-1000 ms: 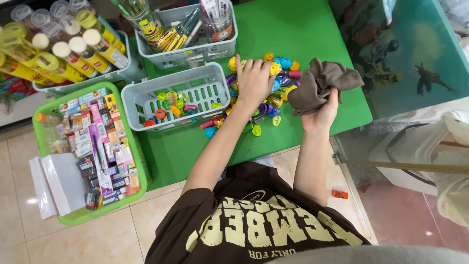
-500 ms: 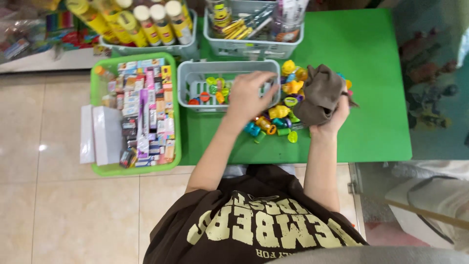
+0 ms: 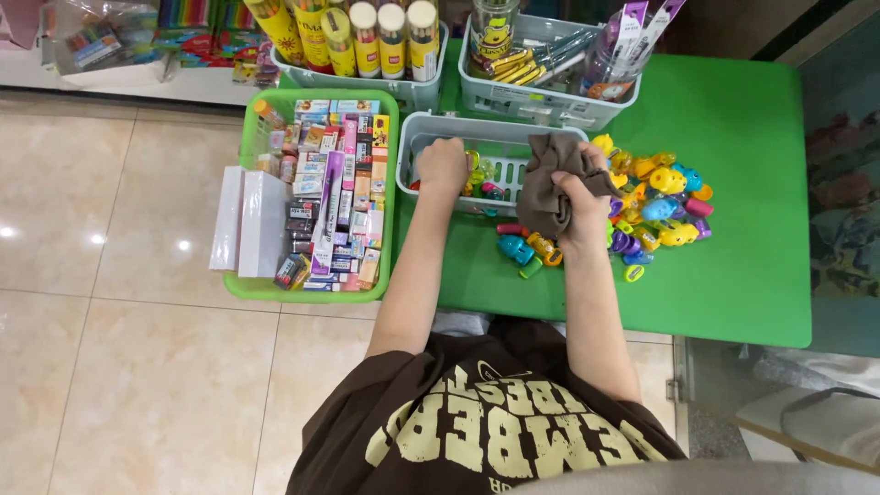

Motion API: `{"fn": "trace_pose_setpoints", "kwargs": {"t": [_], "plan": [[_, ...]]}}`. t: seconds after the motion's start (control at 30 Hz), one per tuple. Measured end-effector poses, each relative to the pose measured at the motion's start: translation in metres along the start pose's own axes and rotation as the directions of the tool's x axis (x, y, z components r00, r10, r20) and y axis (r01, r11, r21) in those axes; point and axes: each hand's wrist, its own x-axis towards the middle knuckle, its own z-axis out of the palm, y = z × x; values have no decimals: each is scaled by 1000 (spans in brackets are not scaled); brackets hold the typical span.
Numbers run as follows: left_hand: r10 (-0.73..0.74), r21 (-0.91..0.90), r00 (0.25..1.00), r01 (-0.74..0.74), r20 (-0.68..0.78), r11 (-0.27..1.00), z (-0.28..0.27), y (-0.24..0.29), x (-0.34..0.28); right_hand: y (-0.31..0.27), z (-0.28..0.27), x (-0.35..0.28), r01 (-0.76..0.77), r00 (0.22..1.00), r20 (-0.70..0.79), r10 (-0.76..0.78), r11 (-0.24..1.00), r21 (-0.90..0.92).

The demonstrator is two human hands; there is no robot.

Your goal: The person wipes pencil sharpeners with a cloth and places them into a plastic basket, then finishes by moving the remaining sharpeners into the basket by hand.

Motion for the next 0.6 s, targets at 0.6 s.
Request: {"fn": "trace_pose_setpoints", "kwargs": {"t": [0.6], "plan": [[242, -879, 964, -205, -106, 431, -100, 52, -74, -6, -15, -4, 214, 977, 72, -202, 941, -263]]}}
